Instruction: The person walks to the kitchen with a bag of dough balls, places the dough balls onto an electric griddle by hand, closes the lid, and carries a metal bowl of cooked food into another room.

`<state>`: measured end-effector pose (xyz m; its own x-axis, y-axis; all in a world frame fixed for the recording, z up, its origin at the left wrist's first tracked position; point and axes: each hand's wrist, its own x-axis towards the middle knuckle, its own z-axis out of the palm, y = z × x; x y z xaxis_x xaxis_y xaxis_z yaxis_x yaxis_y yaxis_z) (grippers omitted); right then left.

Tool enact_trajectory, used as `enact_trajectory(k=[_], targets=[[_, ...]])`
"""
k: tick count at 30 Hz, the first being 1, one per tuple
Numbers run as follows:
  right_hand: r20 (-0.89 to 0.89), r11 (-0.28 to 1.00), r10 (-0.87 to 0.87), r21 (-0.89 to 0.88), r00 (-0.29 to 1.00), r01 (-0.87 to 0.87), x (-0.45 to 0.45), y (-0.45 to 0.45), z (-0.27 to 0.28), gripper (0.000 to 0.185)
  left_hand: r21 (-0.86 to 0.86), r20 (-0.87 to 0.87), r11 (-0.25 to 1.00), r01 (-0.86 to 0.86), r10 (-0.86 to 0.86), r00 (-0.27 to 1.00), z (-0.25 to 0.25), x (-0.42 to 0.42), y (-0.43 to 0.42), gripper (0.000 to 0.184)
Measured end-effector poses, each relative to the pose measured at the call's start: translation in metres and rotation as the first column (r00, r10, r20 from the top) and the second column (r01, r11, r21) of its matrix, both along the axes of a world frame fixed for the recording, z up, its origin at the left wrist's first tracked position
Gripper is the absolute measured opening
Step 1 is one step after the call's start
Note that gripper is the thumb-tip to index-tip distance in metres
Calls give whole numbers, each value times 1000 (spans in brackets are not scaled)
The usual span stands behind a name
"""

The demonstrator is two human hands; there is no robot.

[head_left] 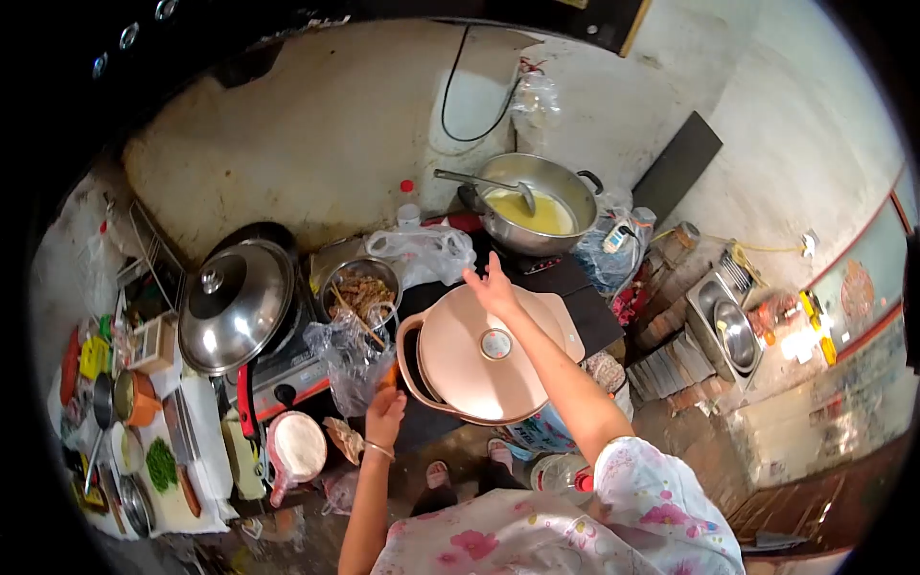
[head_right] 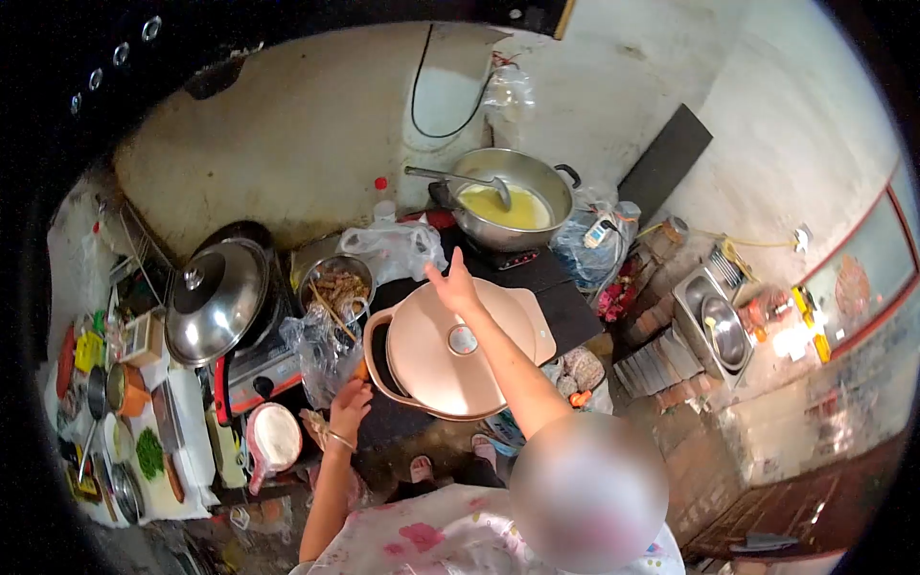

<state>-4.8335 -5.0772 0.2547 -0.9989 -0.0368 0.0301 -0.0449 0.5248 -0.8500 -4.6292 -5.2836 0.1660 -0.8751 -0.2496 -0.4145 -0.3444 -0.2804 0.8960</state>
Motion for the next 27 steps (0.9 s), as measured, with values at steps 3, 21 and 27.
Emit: enact_trajectory(k=[3, 21, 27], targets=[[58, 933, 310, 172, 949, -316, 25, 6, -27, 55, -103, -79, 994, 22, -30, 996, -1, -8, 18, 39], [253, 771, 220, -637, 942, -8, 100, 0, 119, 15, -541, -528, 791, -287, -53, 847, 96, -19, 17, 35], [207, 681, 296, -730, 932, -54, 78, 82, 167, 26, -927, -183, 376, -21, -401, 898, 38, -4, 52, 72]])
